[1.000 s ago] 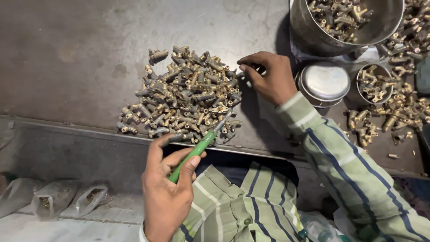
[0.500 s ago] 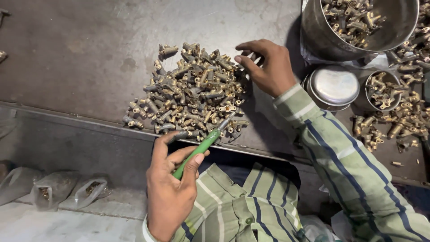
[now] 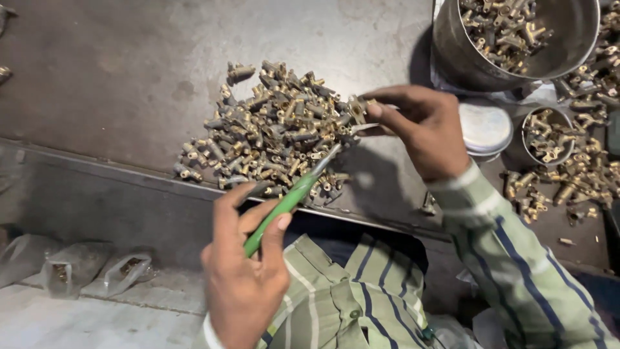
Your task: The recorder is sorting through a large pile of brass-colored elbow joints and applying a dark grease or paste to certain components using a small tool.
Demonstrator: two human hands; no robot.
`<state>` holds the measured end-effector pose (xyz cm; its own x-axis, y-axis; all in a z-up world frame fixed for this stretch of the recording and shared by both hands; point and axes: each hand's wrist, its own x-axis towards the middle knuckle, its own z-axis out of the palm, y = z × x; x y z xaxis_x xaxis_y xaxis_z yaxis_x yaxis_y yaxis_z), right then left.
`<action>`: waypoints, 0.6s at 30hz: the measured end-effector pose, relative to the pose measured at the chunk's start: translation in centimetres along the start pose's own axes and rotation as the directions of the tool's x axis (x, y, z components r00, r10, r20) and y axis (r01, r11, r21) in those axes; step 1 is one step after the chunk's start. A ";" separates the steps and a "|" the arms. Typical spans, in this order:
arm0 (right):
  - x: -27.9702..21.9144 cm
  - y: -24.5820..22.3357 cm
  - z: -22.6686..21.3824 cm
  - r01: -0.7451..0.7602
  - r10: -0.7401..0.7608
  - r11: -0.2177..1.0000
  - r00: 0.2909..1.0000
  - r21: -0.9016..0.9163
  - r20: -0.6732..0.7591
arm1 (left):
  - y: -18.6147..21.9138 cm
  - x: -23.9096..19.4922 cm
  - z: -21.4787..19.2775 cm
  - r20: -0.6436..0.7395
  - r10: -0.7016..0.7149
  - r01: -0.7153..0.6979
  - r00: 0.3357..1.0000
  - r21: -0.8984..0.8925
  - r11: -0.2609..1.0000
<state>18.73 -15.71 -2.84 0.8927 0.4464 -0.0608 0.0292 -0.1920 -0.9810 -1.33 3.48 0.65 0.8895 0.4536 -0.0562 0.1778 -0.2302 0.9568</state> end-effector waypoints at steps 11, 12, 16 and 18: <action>-7.4 -1.9 0.4 0.134 -0.141 0.985 0.988 -0.110 -0.057 | 1.5 -0.7 1.3 0.150 0.519 -0.515 0.842 0.513 0.687; -7.6 -2.3 0.7 0.165 -0.175 0.966 0.984 -0.199 -0.038 | 1.6 -0.9 1.0 0.185 0.545 -0.544 0.818 0.558 0.626; -8.4 -3.0 2.2 0.170 -0.178 0.959 0.984 -0.226 -0.015 | 1.3 -1.8 -0.1 0.225 0.615 -0.607 0.756 0.592 0.530; -8.7 -2.8 2.8 0.154 -0.153 0.974 0.988 -0.168 0.016 | 1.2 -2.3 -0.6 0.195 0.618 -0.598 0.762 0.578 0.555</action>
<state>9.66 -16.61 -0.08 0.8703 0.4846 0.0874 0.2411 -0.2647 -0.9337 -3.46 2.70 2.07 0.8694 0.0357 0.4928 -0.1896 -0.8969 0.3995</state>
